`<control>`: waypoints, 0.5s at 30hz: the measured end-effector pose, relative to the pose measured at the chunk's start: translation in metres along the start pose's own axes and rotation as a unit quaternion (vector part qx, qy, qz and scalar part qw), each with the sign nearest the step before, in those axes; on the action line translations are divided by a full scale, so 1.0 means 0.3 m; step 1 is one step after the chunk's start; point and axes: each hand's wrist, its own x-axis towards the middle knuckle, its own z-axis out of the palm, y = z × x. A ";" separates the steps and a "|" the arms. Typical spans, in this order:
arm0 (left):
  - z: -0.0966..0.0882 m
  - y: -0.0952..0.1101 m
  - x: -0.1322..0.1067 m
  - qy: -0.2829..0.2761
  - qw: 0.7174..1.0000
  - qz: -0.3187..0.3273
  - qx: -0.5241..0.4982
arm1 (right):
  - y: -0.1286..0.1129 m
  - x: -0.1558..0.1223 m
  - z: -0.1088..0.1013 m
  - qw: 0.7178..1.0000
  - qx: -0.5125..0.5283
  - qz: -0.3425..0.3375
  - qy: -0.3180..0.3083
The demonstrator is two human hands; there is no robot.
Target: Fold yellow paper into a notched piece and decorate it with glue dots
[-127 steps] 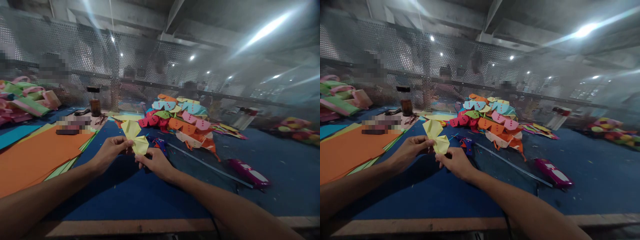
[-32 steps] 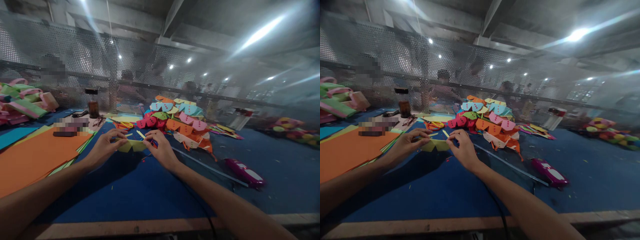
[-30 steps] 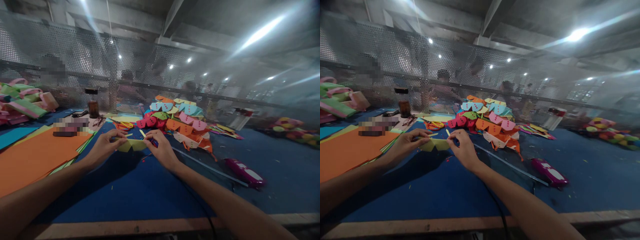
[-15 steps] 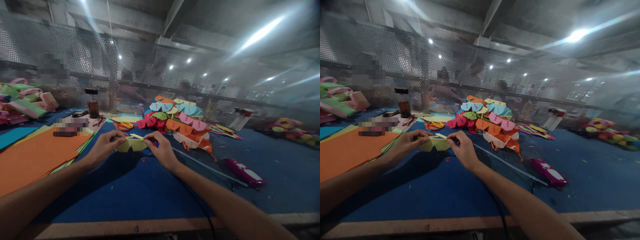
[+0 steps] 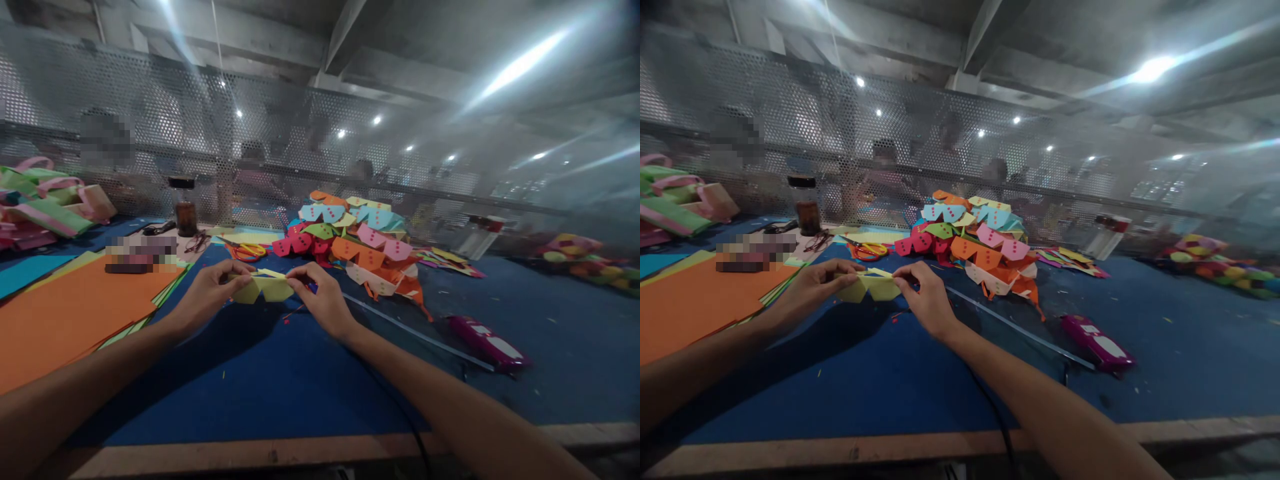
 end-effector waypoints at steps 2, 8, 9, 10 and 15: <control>0.001 0.004 -0.001 -0.003 1.000 -0.004 -0.010 | 0.002 0.000 0.000 1.000 -0.003 0.000 -0.001; 0.007 0.030 -0.006 0.013 0.999 -0.021 -0.029 | -0.009 -0.001 -0.003 1.000 -0.008 0.006 -0.013; 0.008 0.033 -0.006 0.016 0.999 -0.024 -0.030 | -0.011 -0.001 -0.004 1.000 -0.007 0.008 -0.015; 0.007 0.035 -0.006 0.021 0.999 -0.026 -0.032 | -0.011 0.000 -0.006 1.000 -0.005 0.011 -0.016; -0.007 0.016 0.007 0.041 0.998 -0.034 -0.042 | -0.016 0.009 -0.023 1.000 -0.006 0.022 -0.019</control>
